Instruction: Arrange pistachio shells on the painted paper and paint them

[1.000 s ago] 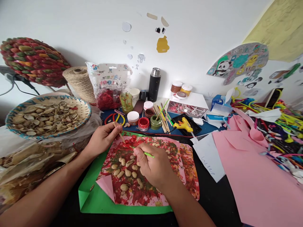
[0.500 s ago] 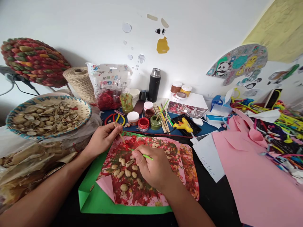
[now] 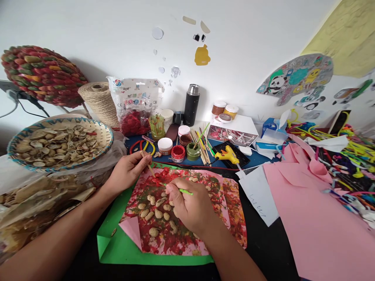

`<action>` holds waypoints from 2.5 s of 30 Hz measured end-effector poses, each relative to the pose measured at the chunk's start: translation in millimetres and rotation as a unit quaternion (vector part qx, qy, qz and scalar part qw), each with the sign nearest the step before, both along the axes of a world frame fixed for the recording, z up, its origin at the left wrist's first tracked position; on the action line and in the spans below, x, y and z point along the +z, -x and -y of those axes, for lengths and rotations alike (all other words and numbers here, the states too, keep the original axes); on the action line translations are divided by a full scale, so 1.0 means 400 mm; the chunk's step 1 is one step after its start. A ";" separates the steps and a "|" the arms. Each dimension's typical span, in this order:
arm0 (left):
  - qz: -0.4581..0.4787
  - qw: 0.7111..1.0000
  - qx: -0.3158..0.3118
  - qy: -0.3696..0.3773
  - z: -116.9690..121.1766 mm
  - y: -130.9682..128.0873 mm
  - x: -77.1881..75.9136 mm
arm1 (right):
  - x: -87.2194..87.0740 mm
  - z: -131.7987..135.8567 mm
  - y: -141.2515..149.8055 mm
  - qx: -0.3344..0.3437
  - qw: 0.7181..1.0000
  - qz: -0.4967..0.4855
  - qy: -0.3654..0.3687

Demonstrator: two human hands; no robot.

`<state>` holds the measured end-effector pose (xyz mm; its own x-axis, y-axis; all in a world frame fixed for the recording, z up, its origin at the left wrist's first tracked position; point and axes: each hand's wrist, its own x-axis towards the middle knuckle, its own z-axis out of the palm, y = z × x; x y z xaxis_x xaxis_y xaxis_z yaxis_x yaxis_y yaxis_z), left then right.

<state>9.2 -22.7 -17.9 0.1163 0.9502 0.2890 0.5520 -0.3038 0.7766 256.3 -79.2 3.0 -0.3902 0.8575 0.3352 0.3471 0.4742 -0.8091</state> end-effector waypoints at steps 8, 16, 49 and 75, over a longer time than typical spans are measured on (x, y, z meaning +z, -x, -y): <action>0.008 1.000 -0.003 -0.001 0.002 -0.003 0.006 | 0.000 0.005 0.009 0.069 0.997 0.008 0.020; 0.010 1.000 -0.007 -0.004 0.001 -0.003 0.008 | -0.002 0.003 0.015 0.078 0.997 0.012 0.013; 0.012 1.000 -0.018 0.004 0.001 -0.004 0.006 | -0.005 -0.003 -0.001 -0.020 0.999 -0.035 -0.011; 0.011 1.000 -0.014 0.004 0.001 -0.002 0.004 | -0.001 -0.004 0.001 -0.025 1.000 0.009 -0.003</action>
